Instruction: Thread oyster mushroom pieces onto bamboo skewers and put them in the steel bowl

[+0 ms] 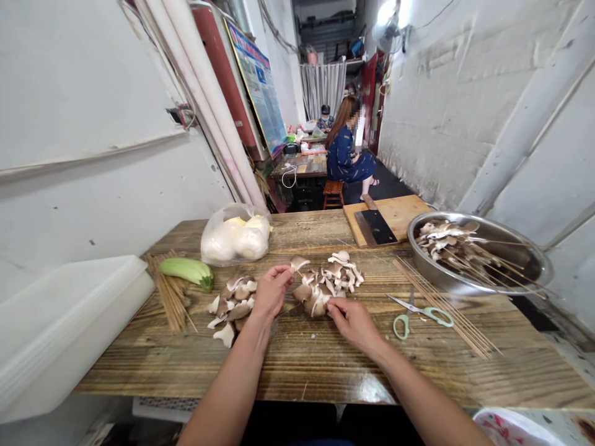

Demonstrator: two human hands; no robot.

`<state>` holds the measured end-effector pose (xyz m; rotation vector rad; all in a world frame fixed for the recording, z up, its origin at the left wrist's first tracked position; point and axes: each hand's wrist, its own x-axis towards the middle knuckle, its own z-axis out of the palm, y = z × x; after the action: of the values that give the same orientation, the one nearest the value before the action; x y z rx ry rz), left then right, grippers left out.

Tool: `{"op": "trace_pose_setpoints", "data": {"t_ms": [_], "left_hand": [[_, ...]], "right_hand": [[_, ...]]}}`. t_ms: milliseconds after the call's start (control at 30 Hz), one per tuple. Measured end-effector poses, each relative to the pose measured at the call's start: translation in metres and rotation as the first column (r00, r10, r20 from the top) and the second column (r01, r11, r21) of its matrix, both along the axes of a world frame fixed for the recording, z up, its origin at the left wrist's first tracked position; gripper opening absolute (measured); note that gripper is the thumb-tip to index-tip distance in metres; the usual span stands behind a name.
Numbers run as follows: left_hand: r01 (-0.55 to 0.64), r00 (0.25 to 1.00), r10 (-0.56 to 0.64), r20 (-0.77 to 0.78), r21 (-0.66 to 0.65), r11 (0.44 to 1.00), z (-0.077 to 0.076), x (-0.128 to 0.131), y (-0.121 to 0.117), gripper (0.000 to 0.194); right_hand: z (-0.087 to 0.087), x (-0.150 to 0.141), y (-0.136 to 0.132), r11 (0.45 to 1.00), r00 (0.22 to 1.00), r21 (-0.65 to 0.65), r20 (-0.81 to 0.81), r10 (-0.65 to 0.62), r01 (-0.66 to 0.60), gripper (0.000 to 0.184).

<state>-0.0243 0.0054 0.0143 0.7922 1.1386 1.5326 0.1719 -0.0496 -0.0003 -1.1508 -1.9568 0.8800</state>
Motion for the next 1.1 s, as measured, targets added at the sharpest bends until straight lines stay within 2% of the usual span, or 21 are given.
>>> {"op": "trace_pose_setpoints", "data": {"t_ms": [133,267,500,733,1100], "left_hand": [[-0.045,0.995,0.045,0.091,0.003,0.999,-0.0003,-0.0040,0.0028,0.025],[-0.018,0.992,0.017,0.123,0.005,1.000,-0.0017,-0.0062,0.0039,0.024],[0.032,0.997,-0.032,0.074,-0.003,0.999,0.0008,-0.0042,0.0006,0.025],[0.006,0.999,-0.006,-0.047,0.005,1.000,-0.0006,-0.0015,0.0001,0.026],[-0.014,0.997,0.017,-0.073,0.033,0.999,-0.0030,0.0003,-0.0001,0.025]], "right_hand": [[0.0025,-0.0002,-0.0005,1.000,1.000,0.007,0.005,-0.005,0.005,0.027],[0.0030,-0.0003,-0.0004,1.000,1.000,0.014,0.005,0.000,0.000,0.028],[0.0008,-0.0004,0.0011,1.000,1.000,0.017,0.013,-0.001,0.000,0.028],[-0.0025,0.0004,0.0005,1.000,1.000,0.019,0.023,-0.010,0.010,0.029],[-0.0023,-0.0015,-0.0004,1.000,1.000,0.022,0.010,-0.018,0.018,0.033]]}}
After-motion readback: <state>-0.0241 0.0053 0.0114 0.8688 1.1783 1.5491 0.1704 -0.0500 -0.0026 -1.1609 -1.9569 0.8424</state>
